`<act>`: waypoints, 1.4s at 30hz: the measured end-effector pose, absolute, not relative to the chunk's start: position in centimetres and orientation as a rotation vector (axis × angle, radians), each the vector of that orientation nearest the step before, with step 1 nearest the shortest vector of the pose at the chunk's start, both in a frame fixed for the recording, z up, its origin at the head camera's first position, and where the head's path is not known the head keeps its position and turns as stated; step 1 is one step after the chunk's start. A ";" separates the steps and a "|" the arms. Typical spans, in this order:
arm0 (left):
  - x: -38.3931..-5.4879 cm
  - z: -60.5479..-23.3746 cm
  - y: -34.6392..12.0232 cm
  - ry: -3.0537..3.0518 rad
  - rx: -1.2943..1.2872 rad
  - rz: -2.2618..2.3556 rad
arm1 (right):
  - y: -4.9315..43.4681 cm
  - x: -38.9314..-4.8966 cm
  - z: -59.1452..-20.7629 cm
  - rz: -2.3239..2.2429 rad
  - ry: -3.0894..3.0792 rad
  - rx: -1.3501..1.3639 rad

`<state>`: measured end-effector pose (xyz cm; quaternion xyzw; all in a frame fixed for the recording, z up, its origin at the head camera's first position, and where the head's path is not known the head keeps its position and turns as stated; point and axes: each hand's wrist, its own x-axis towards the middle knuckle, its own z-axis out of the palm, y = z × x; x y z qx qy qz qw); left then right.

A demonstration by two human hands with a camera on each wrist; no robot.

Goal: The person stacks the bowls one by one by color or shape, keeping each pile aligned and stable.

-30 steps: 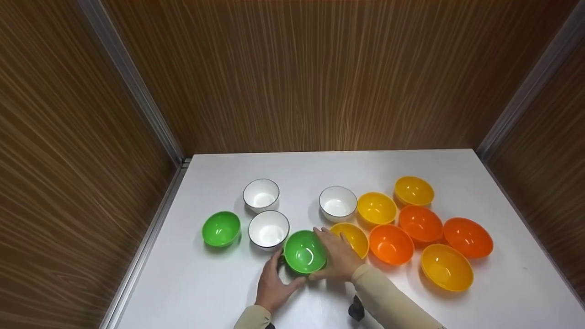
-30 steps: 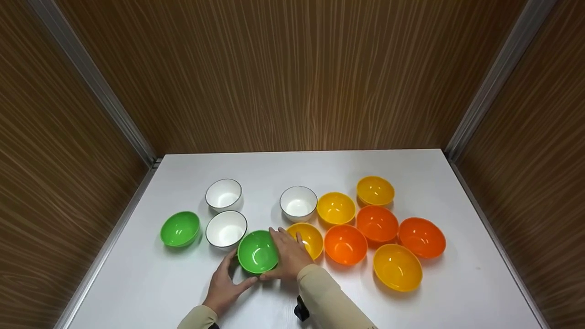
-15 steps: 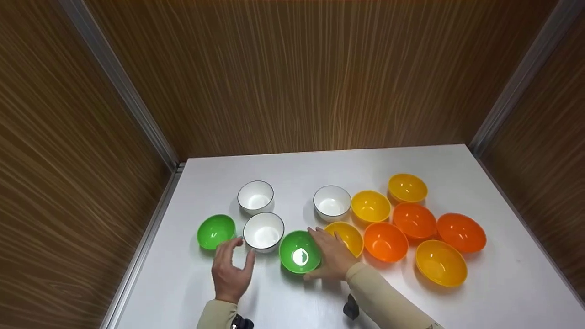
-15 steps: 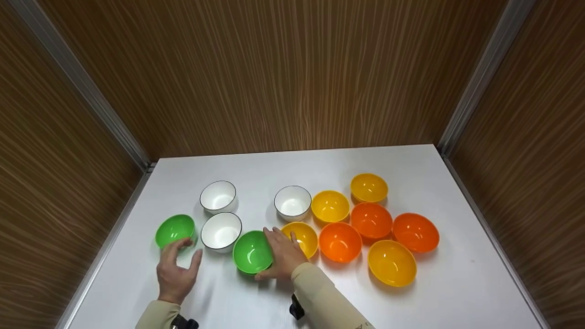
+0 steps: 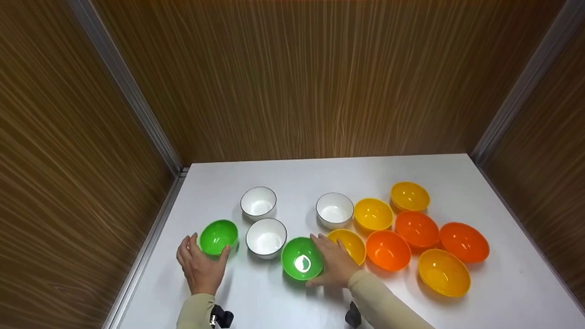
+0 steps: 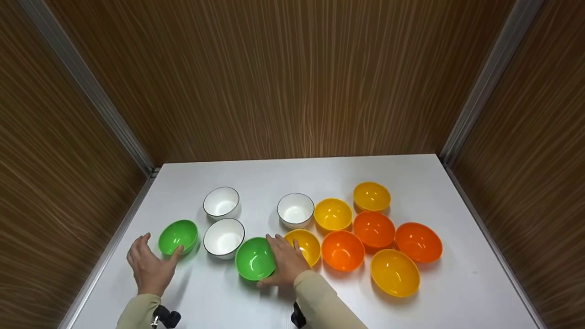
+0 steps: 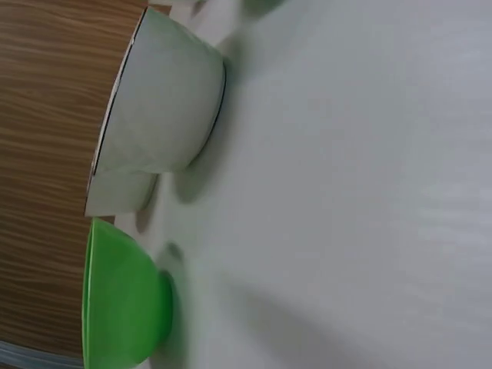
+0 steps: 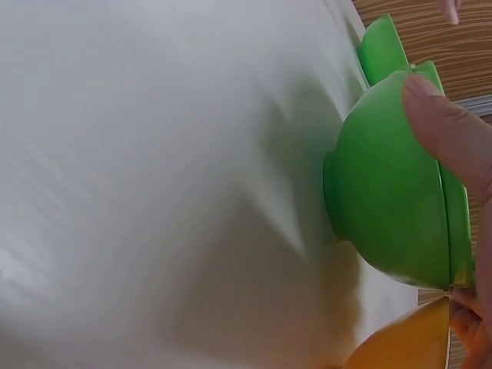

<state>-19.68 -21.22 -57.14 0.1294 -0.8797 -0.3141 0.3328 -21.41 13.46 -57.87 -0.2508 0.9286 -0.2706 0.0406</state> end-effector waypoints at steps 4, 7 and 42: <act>-19.9 -57.5 -22.0 -2.389 0.457 -0.885 | 13.5 -21.1 -58.2 -0.839 2.826 -0.759; -20.4 -57.6 -22.4 -2.447 0.481 -0.919 | 13.5 -21.1 -58.2 -0.839 2.837 -0.771; -22.2 -60.3 -22.8 -2.629 0.433 -1.063 | 13.5 -21.5 -58.0 -0.843 2.860 -0.801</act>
